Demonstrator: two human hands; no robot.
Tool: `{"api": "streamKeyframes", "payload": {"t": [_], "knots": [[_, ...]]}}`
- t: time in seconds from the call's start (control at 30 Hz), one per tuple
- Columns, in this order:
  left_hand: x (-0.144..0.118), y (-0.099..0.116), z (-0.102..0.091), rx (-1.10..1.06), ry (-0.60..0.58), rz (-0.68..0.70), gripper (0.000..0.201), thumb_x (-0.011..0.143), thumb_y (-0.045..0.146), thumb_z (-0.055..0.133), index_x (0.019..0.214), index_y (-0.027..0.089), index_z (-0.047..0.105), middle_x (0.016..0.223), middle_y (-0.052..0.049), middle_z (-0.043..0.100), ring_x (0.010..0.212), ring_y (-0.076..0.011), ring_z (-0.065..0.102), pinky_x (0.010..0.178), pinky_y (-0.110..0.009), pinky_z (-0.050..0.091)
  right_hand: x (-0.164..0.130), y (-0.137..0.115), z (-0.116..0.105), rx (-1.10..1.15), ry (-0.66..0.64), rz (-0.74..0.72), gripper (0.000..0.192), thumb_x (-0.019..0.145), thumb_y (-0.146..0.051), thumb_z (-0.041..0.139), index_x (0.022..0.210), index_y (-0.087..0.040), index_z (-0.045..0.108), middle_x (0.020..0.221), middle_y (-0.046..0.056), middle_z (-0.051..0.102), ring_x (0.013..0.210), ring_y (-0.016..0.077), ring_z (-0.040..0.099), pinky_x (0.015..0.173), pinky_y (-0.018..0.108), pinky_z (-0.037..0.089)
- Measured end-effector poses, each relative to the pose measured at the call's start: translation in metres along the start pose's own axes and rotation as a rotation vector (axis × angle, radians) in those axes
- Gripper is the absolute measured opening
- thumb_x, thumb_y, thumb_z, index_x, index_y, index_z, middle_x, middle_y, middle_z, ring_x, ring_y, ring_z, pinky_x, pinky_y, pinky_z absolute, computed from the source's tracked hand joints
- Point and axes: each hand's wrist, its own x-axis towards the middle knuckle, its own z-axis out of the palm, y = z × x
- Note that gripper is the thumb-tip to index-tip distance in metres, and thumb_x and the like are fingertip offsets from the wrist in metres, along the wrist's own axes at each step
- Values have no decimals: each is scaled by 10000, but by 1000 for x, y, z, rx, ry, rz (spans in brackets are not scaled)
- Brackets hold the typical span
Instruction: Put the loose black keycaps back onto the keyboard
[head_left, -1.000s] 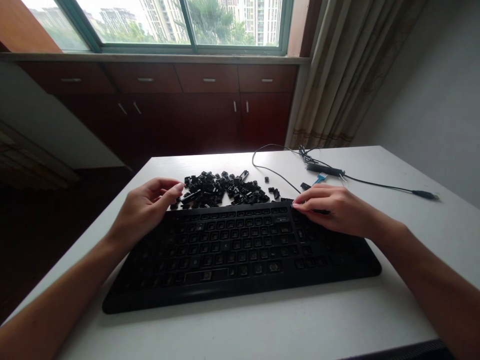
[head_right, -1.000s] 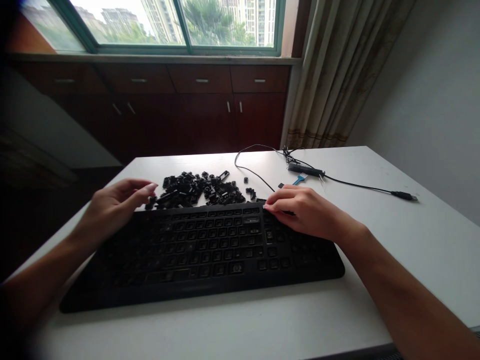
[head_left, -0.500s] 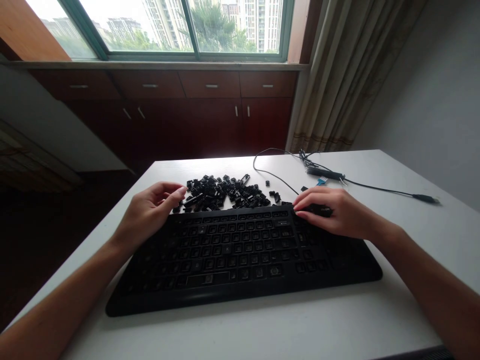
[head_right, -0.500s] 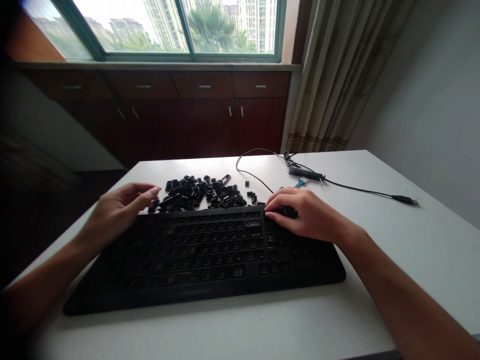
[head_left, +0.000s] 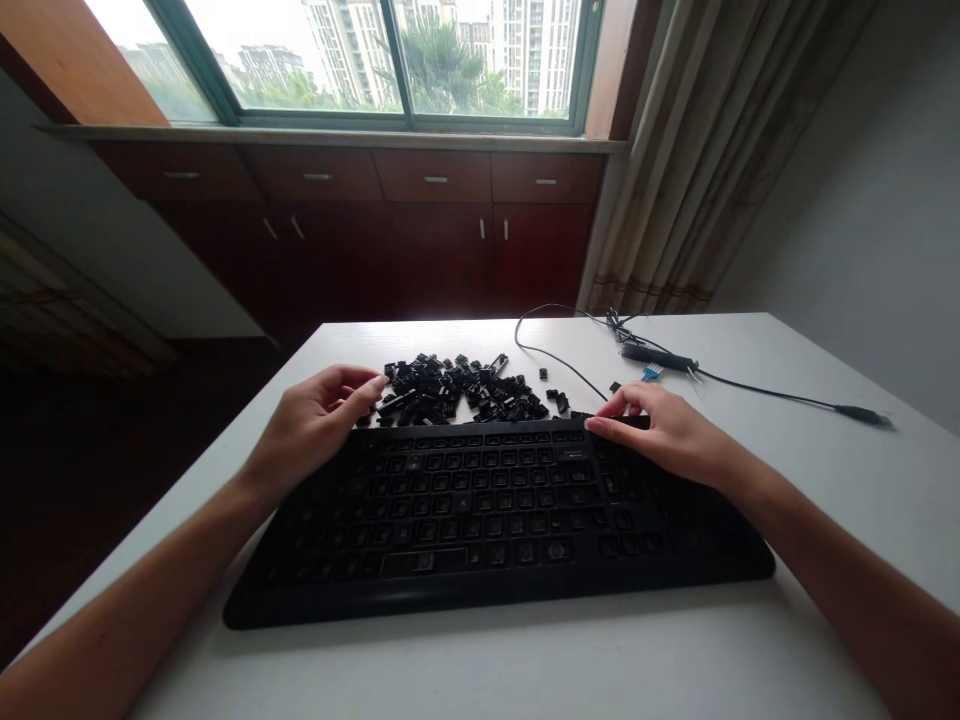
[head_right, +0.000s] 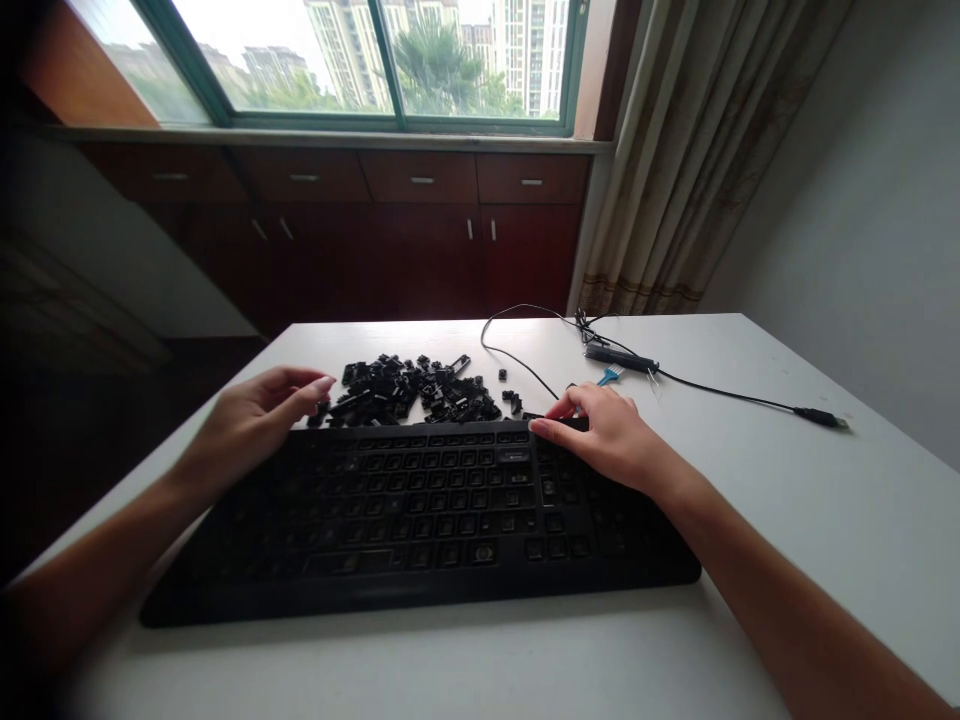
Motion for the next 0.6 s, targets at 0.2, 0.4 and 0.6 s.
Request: {"api": "streamKeyframes", "payload": {"t": [0.2, 0.4, 0.6], "knots": [[-1, 2, 0, 0, -5, -8, 475, 808, 585, 710, 1096, 209, 683, 946, -30, 705, 799, -166, 627, 644, -225, 457, 4, 2, 1, 33, 24, 21, 497, 778, -710, 654, 883, -231, 726, 1016, 100, 710, 934, 283, 647, 836, 457, 499], [0, 1, 0, -5, -16, -2, 469, 819, 590, 696, 1098, 214, 679, 911, -23, 697, 775, -154, 612, 660, -227, 458, 6, 7, 1, 7, 12, -5, 478, 773, -701, 665, 857, -235, 728, 962, 94, 727, 906, 280, 659, 800, 446, 522], [-2, 1, 1, 9, -32, 25, 461, 831, 599, 674, 1085, 215, 682, 877, -30, 690, 741, -158, 599, 636, -236, 455, 9, 3, -5, 51, 27, -19, 482, 828, -671, 623, 933, -216, 743, 858, 73, 729, 781, 225, 666, 683, 361, 519]]}}
